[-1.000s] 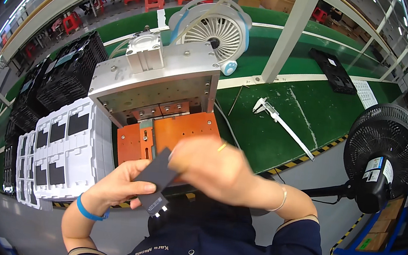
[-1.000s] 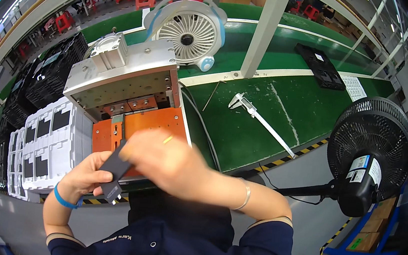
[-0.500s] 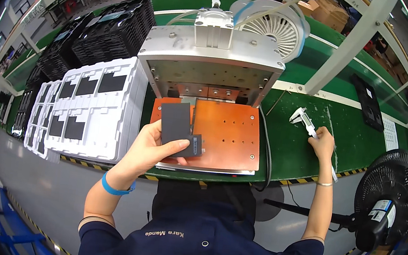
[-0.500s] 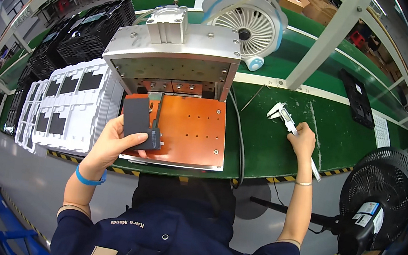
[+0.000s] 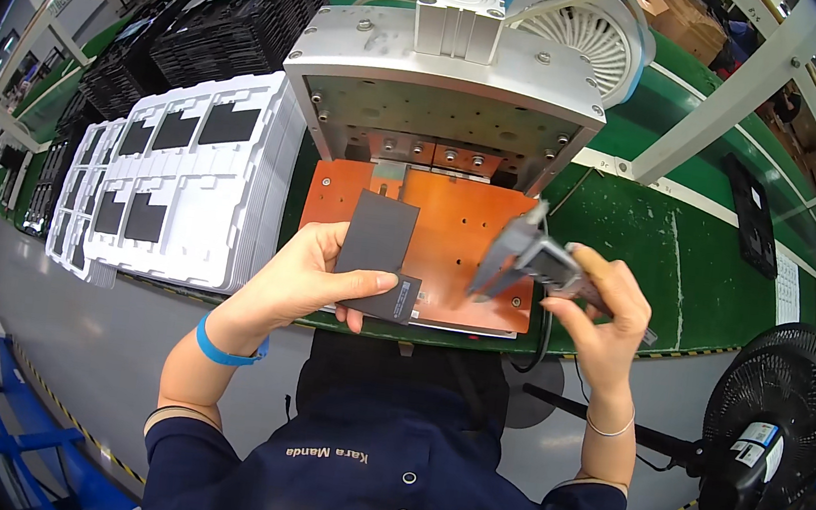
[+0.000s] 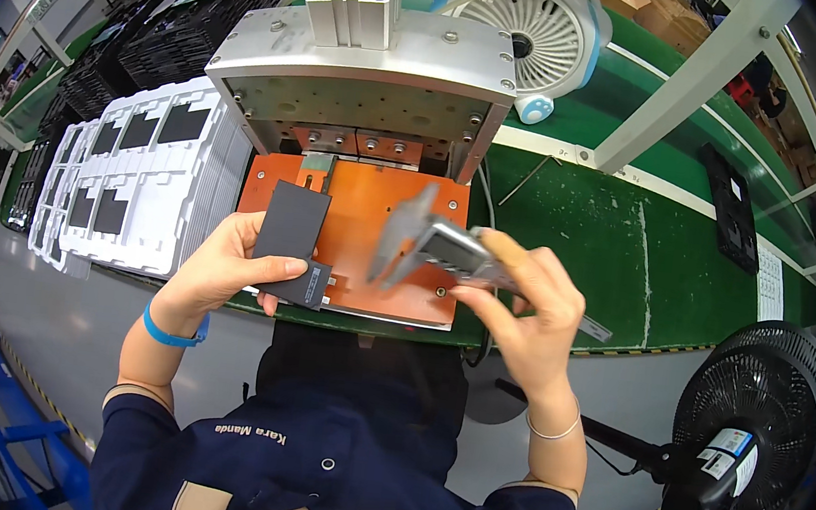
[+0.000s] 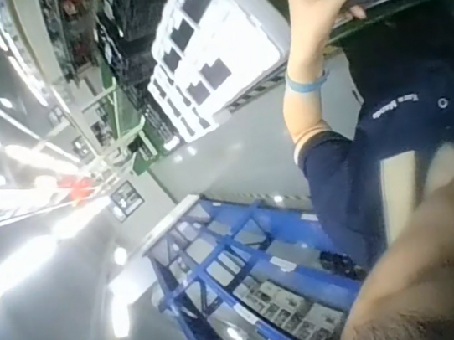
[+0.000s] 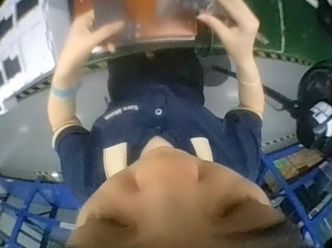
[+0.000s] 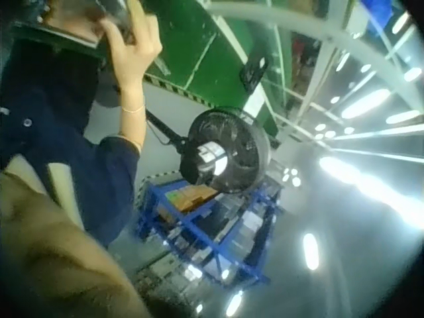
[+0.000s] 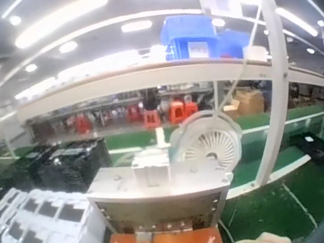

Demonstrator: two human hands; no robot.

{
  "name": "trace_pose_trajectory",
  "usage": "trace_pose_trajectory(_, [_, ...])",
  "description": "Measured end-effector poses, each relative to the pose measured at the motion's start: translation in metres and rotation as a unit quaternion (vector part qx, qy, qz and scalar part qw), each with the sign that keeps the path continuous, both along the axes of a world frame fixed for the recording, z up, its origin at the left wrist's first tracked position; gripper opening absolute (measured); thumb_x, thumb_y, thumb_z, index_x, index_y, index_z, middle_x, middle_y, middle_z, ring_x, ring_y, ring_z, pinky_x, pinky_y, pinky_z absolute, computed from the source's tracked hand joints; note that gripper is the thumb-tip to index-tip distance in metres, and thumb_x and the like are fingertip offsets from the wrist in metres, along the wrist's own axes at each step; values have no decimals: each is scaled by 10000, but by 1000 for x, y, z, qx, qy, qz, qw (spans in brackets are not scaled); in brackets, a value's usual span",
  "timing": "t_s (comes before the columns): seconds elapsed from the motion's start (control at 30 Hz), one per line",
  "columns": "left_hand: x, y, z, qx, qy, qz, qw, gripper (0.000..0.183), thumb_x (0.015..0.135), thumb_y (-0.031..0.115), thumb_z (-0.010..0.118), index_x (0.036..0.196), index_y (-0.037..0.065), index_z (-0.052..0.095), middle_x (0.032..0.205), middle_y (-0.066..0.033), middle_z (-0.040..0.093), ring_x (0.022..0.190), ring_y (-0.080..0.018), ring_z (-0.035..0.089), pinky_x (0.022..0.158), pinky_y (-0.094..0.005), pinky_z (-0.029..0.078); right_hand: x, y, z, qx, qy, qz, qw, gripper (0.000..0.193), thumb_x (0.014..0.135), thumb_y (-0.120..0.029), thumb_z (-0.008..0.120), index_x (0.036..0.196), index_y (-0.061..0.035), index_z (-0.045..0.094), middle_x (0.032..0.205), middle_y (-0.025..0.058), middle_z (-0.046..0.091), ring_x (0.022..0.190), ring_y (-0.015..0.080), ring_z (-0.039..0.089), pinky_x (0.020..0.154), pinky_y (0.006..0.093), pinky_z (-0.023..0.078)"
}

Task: The person repeatedly picks up black rectangular components from a white tray and places them into a press machine. They operate the machine to process each component and then return it to the tray. Periodically, they use a digital caliper to measure the components.

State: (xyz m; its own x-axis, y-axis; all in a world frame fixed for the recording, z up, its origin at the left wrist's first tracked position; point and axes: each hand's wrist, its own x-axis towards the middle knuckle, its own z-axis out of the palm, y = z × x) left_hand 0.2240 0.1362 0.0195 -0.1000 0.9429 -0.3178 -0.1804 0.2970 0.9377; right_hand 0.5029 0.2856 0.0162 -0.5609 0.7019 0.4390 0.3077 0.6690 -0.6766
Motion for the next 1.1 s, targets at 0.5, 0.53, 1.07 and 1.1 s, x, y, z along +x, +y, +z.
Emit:
trace_pose_trajectory(0.5, [-1,0,-3,2,11,-13,1000,225,895,177,728,1040,19,659,825,-47,708,539,-86,646,472,-179,479,-33,-1,-7,123,31,79,989,528,610,-189,900,1104,-76,752,758,0,630,577,82,473,465,232,337])
trace_pose_trajectory(0.53, [-1,1,-3,2,9,-11,1000,226,895,175,729,1043,19,659,825,-48,708,539,-86,646,473,-180,481,-33,-1,-7,120,35,79,989,528,610,-188,900,1104,-76,753,756,0,629,576,83,472,466,234,337])
trace_pose_trajectory(1.07, [-4,1,-6,8,12,-5,1000,246,893,179,737,1043,2,655,827,-63,704,539,-93,646,472,-190,496,-28,-8,1,133,27,69,988,487,630,-189,883,1091,-93,758,724,20,633,589,128,586,512,259,455])
trace_pose_trajectory(1.1, [-4,0,-6,9,12,-4,1000,245,894,180,736,1041,3,655,826,-64,703,539,-93,646,472,-190,494,-27,-8,1,137,26,74,987,487,631,-191,884,1090,-91,758,728,22,635,588,127,586,512,258,455])
